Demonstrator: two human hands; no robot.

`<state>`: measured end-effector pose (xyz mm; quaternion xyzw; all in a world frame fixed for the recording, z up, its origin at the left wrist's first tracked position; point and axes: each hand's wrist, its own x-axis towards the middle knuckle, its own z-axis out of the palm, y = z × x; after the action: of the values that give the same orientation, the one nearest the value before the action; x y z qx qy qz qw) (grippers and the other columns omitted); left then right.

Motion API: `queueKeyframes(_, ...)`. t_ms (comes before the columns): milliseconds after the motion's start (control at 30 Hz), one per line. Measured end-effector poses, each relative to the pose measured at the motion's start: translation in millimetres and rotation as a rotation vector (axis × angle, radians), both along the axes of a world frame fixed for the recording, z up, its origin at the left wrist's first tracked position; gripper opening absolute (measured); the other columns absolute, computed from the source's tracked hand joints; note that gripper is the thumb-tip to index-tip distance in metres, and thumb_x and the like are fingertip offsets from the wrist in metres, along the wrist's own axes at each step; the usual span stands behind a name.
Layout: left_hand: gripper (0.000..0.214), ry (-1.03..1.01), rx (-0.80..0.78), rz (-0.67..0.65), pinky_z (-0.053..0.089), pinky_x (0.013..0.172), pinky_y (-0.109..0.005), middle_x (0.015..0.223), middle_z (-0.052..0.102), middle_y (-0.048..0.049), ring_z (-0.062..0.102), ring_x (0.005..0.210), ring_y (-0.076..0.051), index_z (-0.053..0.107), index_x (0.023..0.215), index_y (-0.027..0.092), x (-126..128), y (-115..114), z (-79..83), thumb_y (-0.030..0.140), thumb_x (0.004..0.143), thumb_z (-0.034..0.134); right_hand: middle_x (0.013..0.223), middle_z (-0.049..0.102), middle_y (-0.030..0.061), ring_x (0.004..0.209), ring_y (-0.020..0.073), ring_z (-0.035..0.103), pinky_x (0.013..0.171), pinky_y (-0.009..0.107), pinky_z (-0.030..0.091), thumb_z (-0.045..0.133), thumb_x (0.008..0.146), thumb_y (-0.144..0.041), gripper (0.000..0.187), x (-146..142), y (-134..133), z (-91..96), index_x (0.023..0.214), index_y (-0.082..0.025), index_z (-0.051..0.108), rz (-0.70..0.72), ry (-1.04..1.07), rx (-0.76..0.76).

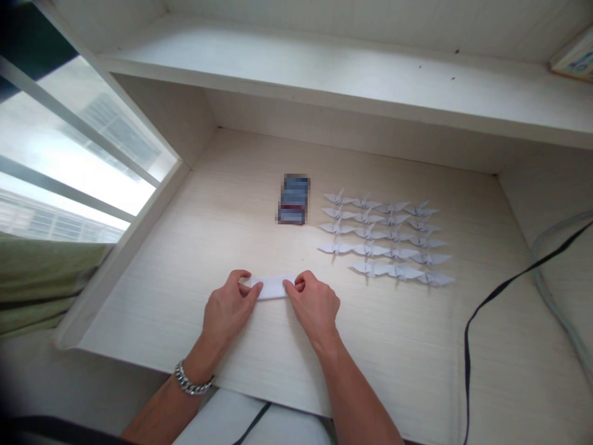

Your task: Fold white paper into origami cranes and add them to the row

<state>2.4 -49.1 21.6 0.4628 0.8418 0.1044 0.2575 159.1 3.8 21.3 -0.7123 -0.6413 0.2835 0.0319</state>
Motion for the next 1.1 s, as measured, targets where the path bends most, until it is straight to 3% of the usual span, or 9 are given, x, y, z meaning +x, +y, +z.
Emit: queueKeyframes(1100,0.031,-0.024,-0.012,0.025,0.042,0.059,-0.029,0.079,0.072,0.0003,0.066,0.075,-0.022,0.053,0.104,0.027,-1.0,1.0,-0.9,0.048,0.081,0.050,0.069,0.069,-0.0038,0.068,0.0176,0.062,0.055,0.027,0.033,0.056,0.074,-0.053,0.027,1.4,3.5,-0.2,0.073,-0.027,0.064,0.000,0.008,-0.015)
